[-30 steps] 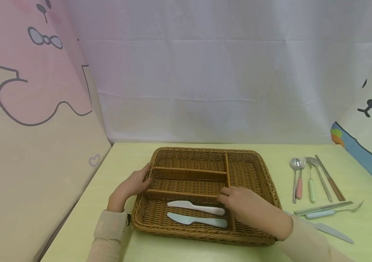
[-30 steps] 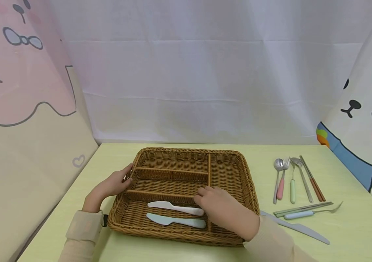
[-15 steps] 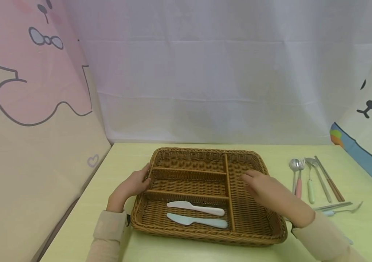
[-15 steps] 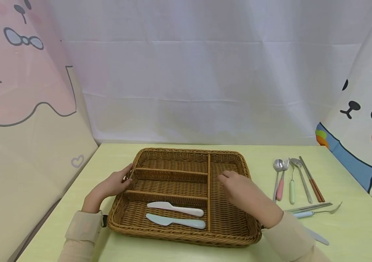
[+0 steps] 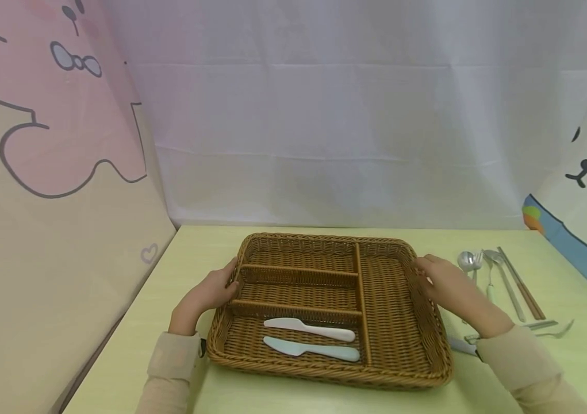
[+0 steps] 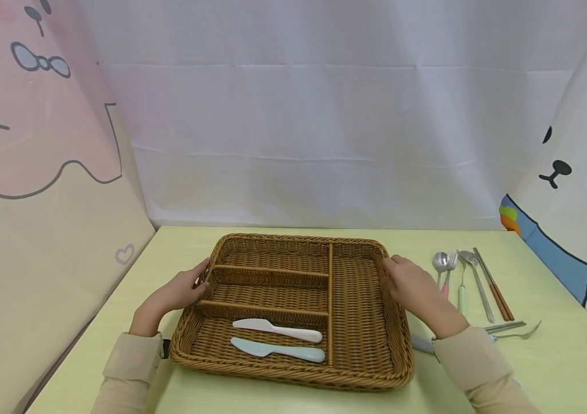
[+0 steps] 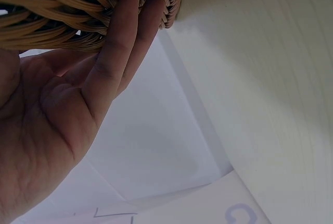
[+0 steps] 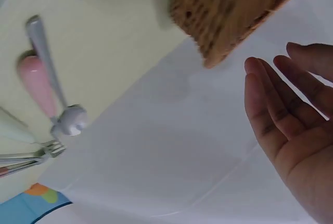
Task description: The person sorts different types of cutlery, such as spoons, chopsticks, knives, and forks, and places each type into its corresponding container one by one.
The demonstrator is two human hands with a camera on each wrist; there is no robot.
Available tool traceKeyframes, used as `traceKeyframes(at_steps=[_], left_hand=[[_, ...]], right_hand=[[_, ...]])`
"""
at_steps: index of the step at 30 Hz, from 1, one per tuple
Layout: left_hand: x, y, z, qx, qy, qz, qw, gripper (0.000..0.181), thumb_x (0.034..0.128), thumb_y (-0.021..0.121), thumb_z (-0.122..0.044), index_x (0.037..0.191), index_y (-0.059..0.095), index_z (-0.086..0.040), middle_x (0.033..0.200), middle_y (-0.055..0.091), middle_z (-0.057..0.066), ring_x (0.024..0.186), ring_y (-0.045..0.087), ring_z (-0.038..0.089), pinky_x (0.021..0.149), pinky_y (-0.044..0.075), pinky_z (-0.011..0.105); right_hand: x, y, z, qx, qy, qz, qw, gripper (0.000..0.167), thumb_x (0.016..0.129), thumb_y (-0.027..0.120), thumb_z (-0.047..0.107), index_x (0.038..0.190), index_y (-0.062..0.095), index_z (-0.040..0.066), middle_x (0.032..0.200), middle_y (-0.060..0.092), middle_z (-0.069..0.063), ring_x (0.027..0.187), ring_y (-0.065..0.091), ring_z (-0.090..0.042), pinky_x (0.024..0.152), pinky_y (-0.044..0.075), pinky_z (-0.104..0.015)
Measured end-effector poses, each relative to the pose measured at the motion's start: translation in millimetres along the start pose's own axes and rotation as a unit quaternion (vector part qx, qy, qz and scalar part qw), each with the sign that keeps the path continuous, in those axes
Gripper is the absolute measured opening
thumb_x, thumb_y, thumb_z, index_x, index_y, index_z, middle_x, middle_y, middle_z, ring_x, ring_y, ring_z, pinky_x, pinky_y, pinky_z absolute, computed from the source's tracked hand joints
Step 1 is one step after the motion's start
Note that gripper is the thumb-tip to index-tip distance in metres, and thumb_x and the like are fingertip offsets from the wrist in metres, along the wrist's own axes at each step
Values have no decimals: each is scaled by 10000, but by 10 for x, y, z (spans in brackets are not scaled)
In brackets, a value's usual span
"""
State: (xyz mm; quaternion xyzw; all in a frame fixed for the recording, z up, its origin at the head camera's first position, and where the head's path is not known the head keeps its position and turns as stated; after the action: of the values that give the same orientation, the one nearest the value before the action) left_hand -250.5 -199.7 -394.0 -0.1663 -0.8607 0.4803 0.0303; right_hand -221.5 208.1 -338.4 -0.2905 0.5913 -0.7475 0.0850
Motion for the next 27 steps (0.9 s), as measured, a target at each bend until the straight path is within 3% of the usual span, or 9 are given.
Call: traceKeyframes(at_steps=[12,20,27], left_hand=[[3,-8,-3,-10,-5,21,10000,644,947,436,-107,1455,68,42,483,358,-21,386,278,96,439,328,257],[-2,-8,6,-18,-81,15,10000,642,951,434,-117,1457,70,35,486,370,-18,390,288,98,450,334,264],[0,-5,-7,4,-107,16,9999,638,952,431,-118,1456,73,40,491,383,-15,394,305,99,457,340,265]], right_hand=[[-121,127,-529,149,836,-59,9964,204,794,578,-66,991,577,-117,906,591,-275,722,609,-363,597,504,-407],[-198,268,-825,249,1550,474,9865,241,815,519,-45,1019,545,-171,940,567,-349,763,586,-438,639,488,-474],[-238,359,-986,177,1824,795,9798,261,782,529,-44,989,530,-204,967,541,-388,860,535,-510,725,454,-534]])
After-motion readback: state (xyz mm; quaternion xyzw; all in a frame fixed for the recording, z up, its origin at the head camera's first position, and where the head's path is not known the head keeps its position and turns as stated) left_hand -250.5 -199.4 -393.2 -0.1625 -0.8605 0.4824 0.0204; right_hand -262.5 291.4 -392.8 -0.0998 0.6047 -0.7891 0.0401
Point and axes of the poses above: each hand's wrist, its own x-axis towards the middle knuckle, its own y-axis out of the palm, z = x × y, the point moved 5 cm from there along x, towards the middle knuckle
